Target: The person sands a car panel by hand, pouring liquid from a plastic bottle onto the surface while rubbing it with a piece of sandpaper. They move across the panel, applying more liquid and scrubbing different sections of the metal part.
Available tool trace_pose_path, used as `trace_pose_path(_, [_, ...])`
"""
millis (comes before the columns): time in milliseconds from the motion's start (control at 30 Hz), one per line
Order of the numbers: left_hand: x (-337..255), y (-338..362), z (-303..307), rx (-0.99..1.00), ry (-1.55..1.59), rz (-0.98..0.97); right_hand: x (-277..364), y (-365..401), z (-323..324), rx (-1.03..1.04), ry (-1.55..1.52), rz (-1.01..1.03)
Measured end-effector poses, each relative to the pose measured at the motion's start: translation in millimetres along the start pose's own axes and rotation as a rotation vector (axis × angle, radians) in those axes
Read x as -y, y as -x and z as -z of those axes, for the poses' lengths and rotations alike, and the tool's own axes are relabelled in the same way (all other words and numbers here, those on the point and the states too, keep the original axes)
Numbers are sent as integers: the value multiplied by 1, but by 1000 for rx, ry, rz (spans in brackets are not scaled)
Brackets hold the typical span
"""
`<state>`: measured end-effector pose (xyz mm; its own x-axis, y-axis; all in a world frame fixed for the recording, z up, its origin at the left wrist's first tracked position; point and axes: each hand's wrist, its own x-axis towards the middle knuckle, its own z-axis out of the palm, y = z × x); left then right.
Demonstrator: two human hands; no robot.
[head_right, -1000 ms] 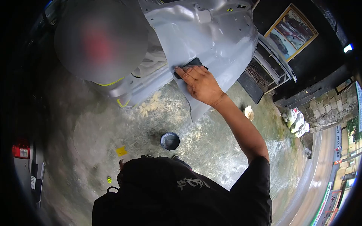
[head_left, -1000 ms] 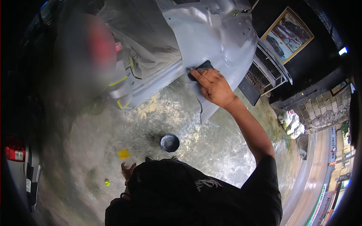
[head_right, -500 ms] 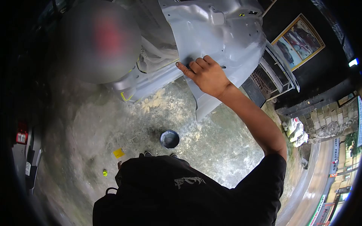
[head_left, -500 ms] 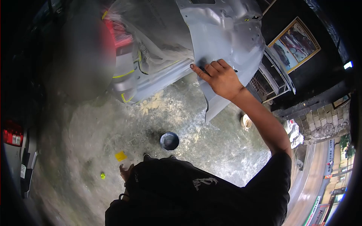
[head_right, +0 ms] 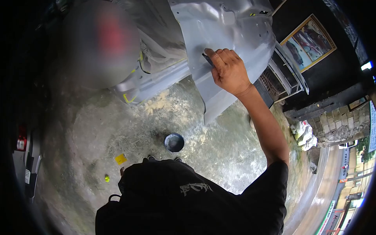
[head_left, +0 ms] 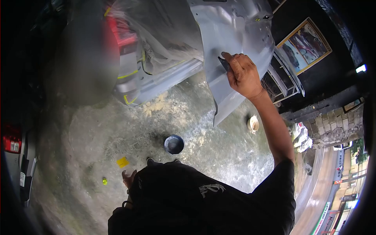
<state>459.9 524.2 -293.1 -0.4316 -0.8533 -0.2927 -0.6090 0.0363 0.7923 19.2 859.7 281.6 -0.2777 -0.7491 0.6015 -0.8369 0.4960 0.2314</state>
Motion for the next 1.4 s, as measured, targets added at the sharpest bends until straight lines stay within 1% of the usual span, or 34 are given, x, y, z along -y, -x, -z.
trace_pose_path(133, [-7, -6, 1, 26, -2, -6, 7, 27, -9, 9, 60, -2])
trace_pose_path(200, [-12, -8, 1, 42, -2, 0, 19, 48, -11, 88, -66, -44])
trace_pose_path(233, [-13, -7, 1, 51, -7, 7, 24, 59, -16, 76, -169, -95])
trace_pose_path(267, [-14, -7, 1, 60, -9, 10, 24, 65, -22, 78, -169, -99])
trace_pose_path(333, [-17, -9, 2, 73, -22, 10, 26, 77, -30, 36, -310, -177])
trace_pose_path(367, [-18, -10, 2, 80, -28, 8, 27, 80, -28, 59, -357, -237])
trace_pose_path(533, [-31, -17, 1, 119, -58, -1, 47, 84, -25, 133, -280, -240])
trace_pose_path(600, [-36, -23, 0, 130, -66, -6, 54, 86, -24, 132, -274, -173])
trace_pose_path(667, [-42, -28, -2, 143, -81, -13, 35, 94, -23, 144, -286, -174])
trace_pose_path(767, [-53, -34, -8, 157, -107, -18, -9, 111, -36, 66, -196, -319])
trace_pose_path(867, [-57, -38, -14, 213, -32, -64, 19, 103, -40, 41, -138, -293])
trace_pose_path(900, [-59, -40, -18, 218, -34, -72, 41, 93, -40, 32, -187, -247])
trace_pose_path(933, [-60, -39, -22, 218, -44, -73, 52, 94, -46, 41, -173, -176])
trace_pose_path(1000, [-59, -39, -28, 219, -75, -77, 46, 95, -39, 40, -220, -148])
trace_pose_path(1033, [-59, -39, -31, 219, -90, -79, 34, 99, -37, 37, -216, -162])
trace_pose_path(1067, [-56, -42, -33, 217, -104, -79, 15, 104, -36, 44, -188, -221])
trace_pose_path(1100, [-50, -52, -38, 220, -112, -86, 4, 107, -35, 52, -161, -279])
trace_pose_path(1133, [-47, -66, -46, 221, -80, -107, 2, 110, -40, 49, -159, -286])
trace_pose_path(1167, [-48, -77, -52, 220, -45, -129, 0, 112, -47, -19, -176, -303])
trace_pose_path(1200, [-77, -70, -49, 220, -43, -135, 2, 105, -48, -88, -190, -315])
trace_pose_path(1233, [-107, -62, -43, 241, 44, -159, 18, 105, -48, -67, -206, -319])
trace_pose_path(1267, [-143, -53, -38, 264, 127, -182, 31, 99, -48, -79, -232, -257])
trace_pose_path(1300, [-156, -58, -42, 289, 223, -264, 39, 97, -47, -77, -243, -255])
trace_pose_path(1333, [-171, -61, -45, 289, 220, -269, 43, 97, -46, -76, -255, -252])
trace_pose_path(1367, [-187, -65, -49, 268, 221, -339, 42, 97, -43, -80, -256, -258])
trace_pose_path(1400, [-203, -69, -51, 248, 221, -411, 41, 98, -41, -42, -220, -237])
